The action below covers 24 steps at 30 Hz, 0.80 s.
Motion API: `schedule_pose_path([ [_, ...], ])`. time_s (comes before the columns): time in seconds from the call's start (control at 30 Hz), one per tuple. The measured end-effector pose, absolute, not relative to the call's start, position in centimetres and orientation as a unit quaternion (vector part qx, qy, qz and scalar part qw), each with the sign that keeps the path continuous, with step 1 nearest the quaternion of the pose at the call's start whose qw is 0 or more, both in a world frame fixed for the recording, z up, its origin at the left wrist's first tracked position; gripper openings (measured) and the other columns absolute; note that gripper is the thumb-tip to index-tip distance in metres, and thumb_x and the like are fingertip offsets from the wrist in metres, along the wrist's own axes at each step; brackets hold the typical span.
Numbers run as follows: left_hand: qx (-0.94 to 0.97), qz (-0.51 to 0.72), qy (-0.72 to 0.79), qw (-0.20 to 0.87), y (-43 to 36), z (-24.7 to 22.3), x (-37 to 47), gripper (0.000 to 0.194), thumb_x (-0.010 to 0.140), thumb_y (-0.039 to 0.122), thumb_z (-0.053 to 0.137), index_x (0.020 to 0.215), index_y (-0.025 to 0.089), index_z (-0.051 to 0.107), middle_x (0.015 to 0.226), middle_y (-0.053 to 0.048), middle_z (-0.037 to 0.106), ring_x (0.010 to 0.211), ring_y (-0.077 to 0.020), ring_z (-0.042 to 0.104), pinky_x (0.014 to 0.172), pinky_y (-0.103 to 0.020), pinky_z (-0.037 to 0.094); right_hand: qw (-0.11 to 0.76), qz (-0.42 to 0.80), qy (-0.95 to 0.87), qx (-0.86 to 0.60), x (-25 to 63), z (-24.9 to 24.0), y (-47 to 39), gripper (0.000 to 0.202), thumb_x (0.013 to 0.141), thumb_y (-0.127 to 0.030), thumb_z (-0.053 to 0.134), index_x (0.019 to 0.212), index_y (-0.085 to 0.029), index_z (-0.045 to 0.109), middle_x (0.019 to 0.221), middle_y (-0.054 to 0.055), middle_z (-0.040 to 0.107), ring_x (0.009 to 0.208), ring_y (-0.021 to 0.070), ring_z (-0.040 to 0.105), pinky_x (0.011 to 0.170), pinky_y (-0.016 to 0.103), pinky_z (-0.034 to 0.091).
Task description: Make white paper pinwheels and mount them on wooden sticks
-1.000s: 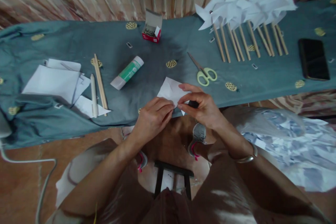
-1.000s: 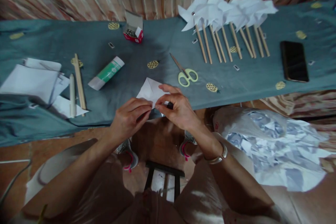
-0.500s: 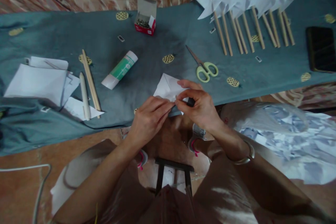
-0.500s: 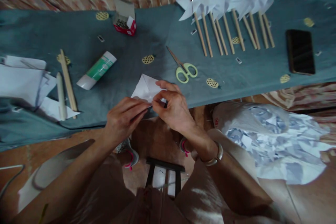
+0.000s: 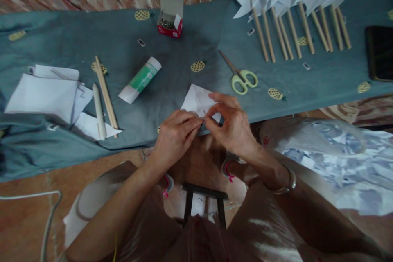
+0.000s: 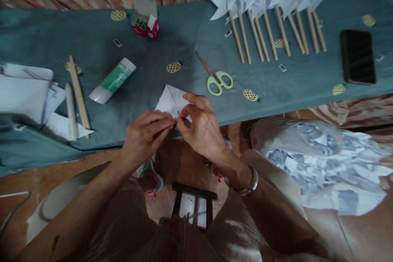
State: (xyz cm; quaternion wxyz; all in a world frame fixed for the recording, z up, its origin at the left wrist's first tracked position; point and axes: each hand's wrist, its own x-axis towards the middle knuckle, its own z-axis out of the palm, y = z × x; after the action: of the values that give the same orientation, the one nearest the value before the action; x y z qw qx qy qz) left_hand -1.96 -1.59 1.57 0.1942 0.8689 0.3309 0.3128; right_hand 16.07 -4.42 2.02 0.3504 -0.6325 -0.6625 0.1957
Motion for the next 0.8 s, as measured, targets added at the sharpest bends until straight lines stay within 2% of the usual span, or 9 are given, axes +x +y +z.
schedule_pose_path([
  [0.63, 0.874, 0.318, 0.304, 0.208, -1.31, 1.29, -2.12, 0.014, 0.094, 0.014, 0.058, 0.1, 0.015, 0.071, 0.094, -0.007, 0.071, 0.088, -0.0165, 0.065, 0.078, -0.03, 0.057, 0.354, 0.181, -0.671, -0.625, 16.19, 1.77, -4.52, 0.008, 0.08, -0.016, 0.063, 0.077, -0.023, 0.062, 0.125, 0.01, 0.067, 0.12, 0.0288, 0.061, 0.105, 0.053, 0.048],
  [0.8, 0.874, 0.321, 0.301, 0.206, -1.17, 1.38, -2.07, 0.014, 0.094, 0.014, 0.058, 0.099, 0.016, 0.072, 0.092, -0.006, 0.071, 0.087, -0.0159, 0.065, 0.077, -0.029, 0.056, 0.359, 0.165, -0.681, -0.616, 16.27, 1.71, -4.55, 0.006, 0.079, -0.015, 0.063, 0.076, -0.02, 0.063, 0.123, 0.014, 0.069, 0.117, 0.0296, 0.063, 0.103, 0.052, 0.05],
])
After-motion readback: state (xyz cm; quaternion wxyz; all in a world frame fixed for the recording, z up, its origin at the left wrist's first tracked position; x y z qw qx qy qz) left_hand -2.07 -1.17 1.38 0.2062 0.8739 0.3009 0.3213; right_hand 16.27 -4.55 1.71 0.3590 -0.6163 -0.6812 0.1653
